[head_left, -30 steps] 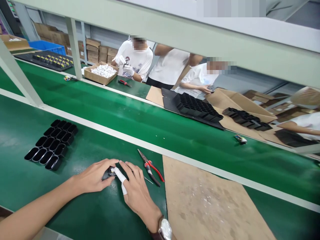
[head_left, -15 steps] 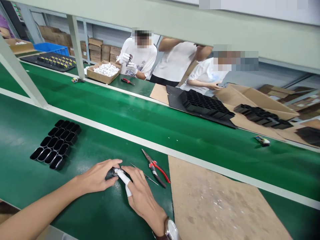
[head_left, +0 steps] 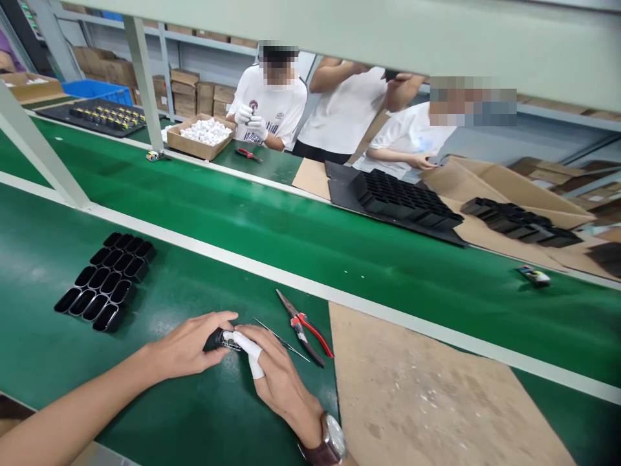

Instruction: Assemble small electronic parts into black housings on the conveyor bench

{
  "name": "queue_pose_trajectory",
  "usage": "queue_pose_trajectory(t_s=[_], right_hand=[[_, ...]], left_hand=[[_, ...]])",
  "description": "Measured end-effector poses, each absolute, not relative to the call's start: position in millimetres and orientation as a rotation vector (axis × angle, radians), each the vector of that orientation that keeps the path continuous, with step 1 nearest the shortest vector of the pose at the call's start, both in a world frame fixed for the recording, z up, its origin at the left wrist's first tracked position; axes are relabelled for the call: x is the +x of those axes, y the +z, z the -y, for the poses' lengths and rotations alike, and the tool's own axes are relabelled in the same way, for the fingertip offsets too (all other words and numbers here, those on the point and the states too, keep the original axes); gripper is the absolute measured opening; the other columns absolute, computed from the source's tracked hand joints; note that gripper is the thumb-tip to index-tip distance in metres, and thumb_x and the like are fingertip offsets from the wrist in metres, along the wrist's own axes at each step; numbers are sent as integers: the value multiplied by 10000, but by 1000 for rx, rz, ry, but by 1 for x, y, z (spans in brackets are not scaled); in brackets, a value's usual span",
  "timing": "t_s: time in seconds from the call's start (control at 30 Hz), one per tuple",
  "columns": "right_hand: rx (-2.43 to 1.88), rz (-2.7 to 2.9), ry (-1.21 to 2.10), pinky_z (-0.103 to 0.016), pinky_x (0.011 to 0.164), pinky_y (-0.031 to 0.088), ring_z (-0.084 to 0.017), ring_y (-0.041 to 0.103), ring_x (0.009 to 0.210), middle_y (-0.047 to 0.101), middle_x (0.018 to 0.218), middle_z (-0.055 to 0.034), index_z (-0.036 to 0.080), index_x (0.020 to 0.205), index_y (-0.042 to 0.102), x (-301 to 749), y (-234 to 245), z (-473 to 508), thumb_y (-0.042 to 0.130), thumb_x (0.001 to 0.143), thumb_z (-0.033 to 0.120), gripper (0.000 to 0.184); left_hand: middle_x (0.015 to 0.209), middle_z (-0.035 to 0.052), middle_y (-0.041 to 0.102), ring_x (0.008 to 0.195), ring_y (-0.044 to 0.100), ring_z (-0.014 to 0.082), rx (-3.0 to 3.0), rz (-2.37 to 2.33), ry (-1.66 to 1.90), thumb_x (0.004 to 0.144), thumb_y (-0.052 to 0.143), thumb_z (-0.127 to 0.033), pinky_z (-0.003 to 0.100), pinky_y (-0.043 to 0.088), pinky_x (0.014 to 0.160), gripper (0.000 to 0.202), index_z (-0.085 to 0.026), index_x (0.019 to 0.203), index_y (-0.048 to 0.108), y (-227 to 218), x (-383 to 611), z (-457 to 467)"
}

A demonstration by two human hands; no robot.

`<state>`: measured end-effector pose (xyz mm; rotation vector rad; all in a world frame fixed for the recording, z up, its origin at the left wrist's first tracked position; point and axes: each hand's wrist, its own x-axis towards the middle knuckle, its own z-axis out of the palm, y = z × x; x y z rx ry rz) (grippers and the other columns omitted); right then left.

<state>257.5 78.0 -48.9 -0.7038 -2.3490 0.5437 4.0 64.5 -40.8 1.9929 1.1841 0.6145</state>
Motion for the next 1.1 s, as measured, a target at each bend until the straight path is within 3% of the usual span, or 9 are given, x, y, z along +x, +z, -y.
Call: queue_pose_trajectory(t_s=[0.27,0.77,1.1], right_hand=[[-760,2397,496,-544,1115,538,-260,592,1315,622,1425,-128,247,1618,370,257,-46,-78,381,935,-28,736],[-759,2395,451,-529,1077,567,-262,603,1274,634,1372,-117,261,1599,402,253,-44,-77,372,901,-69,773],[-886,2396,656,-487,1028,590,-255,609,1202,599,1305,-115,281,1551,463,247,-34,-73,373,819,-91,825]], left_hand=[[1371,57,674,1185,700,256,1974,-1228,593,990,647,-315,392,565,1042,615,-311,1550,393,-39,4,-63],[1359,34,679,1219,681,242,1955,-1184,604,997,633,-279,370,555,1026,611,-333,1545,368,-39,4,-64],[1333,38,680,1149,695,240,1957,-1183,609,987,623,-255,367,563,975,617,-331,1543,366,-41,5,-63]])
